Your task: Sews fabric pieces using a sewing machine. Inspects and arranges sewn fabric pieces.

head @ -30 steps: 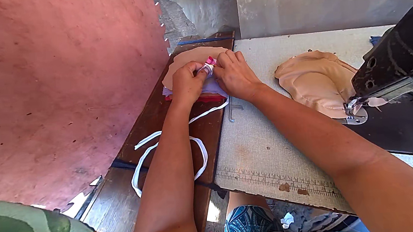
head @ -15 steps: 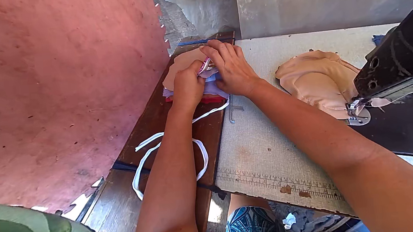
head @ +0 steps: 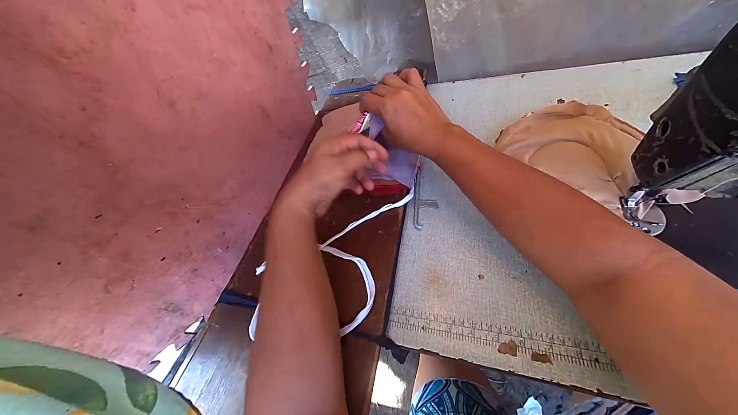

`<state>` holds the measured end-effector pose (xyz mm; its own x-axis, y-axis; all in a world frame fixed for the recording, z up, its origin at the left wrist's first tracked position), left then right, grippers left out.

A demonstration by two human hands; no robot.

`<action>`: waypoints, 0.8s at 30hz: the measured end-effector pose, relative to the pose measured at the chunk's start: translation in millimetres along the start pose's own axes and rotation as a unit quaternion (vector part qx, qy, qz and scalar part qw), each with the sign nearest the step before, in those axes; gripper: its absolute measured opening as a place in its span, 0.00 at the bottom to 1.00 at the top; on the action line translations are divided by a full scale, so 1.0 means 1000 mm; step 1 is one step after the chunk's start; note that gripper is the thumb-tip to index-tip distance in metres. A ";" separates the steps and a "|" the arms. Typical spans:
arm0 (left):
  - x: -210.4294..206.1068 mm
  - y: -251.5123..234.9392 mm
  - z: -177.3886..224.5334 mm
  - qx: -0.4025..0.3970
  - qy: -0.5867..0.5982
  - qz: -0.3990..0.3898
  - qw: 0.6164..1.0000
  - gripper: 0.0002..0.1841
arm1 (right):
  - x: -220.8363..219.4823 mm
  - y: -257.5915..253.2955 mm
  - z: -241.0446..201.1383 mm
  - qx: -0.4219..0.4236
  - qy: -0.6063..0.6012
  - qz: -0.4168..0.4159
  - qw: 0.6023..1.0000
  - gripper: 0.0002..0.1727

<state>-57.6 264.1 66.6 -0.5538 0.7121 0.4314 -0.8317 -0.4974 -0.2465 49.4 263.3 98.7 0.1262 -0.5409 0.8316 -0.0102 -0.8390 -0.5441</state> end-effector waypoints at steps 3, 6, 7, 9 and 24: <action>-0.029 -0.019 -0.029 0.054 0.037 0.018 0.998 0.14 | 0.017 -0.015 -0.008 -0.003 0.013 0.000 1.000 0.15; -0.023 -0.033 -0.037 0.057 0.151 0.218 0.962 0.10 | 0.038 -0.016 -0.017 0.006 0.016 0.021 1.000 0.14; -0.018 -0.034 -0.035 0.043 0.203 0.302 0.930 0.08 | 0.049 -0.012 -0.021 0.013 0.014 0.036 0.999 0.14; -0.014 -0.031 -0.025 -0.005 0.308 0.406 0.860 0.10 | 0.075 0.000 -0.028 0.036 0.000 0.079 0.996 0.13; -0.157 0.099 0.019 -0.006 0.545 0.459 0.701 0.26 | 0.142 0.217 -0.023 0.097 0.003 0.015 0.995 0.22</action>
<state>-52.6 93.9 -8.8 -0.5510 0.0527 -0.8328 -0.1014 -0.9948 0.0041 42.5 2.6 101.3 0.1230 -0.5668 0.8146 0.1786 -0.7948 -0.5800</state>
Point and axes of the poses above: each hand's wrist, its own y-axis away from the middle knuckle, its own x-axis out of the back of the hand, z = x × y, the point moved 9 cm from there along -y, towards the middle knuckle, and after that the axes turned 13 degrees about -x, right-handed, at the moved point
